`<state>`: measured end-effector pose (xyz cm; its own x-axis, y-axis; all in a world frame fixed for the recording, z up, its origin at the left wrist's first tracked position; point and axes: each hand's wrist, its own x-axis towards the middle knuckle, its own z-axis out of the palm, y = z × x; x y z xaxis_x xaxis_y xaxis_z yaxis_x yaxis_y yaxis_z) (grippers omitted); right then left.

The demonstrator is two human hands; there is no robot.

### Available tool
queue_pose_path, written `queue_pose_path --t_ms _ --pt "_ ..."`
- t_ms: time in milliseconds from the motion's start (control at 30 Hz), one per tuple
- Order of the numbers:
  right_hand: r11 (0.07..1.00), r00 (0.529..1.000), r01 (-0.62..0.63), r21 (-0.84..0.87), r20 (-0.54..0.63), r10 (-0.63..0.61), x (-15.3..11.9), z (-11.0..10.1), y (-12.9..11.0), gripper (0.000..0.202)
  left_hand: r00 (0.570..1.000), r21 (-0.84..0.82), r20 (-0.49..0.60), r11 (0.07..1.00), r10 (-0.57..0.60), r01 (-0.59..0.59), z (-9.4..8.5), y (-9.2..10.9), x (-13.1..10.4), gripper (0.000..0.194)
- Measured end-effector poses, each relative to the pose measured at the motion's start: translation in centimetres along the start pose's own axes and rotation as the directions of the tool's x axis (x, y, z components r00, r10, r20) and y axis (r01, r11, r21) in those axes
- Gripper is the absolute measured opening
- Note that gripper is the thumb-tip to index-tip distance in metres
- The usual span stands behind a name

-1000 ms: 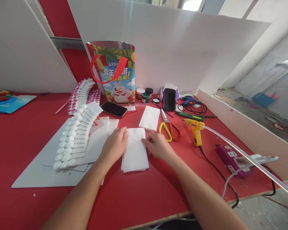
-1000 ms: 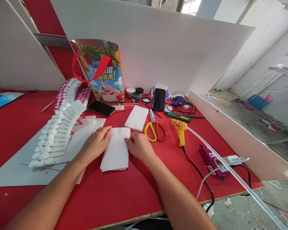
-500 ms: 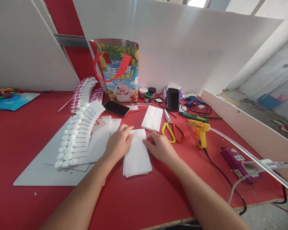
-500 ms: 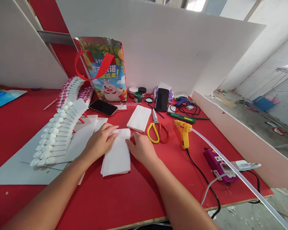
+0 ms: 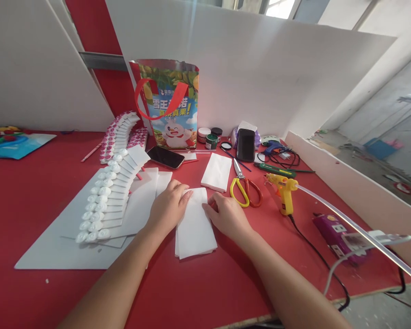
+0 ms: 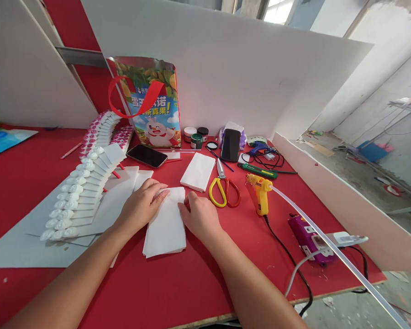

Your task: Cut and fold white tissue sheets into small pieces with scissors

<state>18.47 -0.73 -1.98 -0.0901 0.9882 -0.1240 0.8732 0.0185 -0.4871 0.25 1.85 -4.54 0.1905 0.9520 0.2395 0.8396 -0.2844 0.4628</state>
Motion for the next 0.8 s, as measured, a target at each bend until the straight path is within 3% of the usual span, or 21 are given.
queue_pose_path --t_ms 133,233,400,533,667,800 --pt "1.0 1.0 -0.019 -0.021 0.012 0.02 -0.3 -0.3 -0.2 0.018 0.983 0.096 -0.14 0.99 0.117 -0.104 -0.4 0.4 -0.1 0.028" --pt "0.996 1.0 -0.012 -0.093 0.004 0.012 -0.2 -2.1 -0.7 0.022 0.95 0.004 -0.212 0.972 0.229 -0.234 -0.7 1.0 -0.2 0.028" --pt "0.979 0.993 -0.015 -0.205 -0.121 -0.011 2.3 -5.1 -1.1 0.021 0.929 -0.166 -0.089 0.914 0.36 -0.371 -0.8 2.3 -0.8 0.024" --pt "0.952 0.998 0.012 -0.305 -0.048 -0.029 4.5 -4.3 -0.1 0.036 0.916 -0.189 0.056 0.905 0.398 -0.381 -0.3 2.5 -1.1 0.024" --pt "0.981 0.994 -0.046 -0.19 -0.109 0.025 4.8 -3.1 1.7 0.026 0.915 -0.192 0.066 0.905 0.398 -0.379 0.0 2.3 -1.1 0.021" --pt "1.0 0.992 0.022 0.003 -0.125 -0.022 4.8 -3.3 3.3 0.019 0.911 -0.176 0.04 0.901 0.41 -0.398 0.1 2.2 -1.0 0.021"
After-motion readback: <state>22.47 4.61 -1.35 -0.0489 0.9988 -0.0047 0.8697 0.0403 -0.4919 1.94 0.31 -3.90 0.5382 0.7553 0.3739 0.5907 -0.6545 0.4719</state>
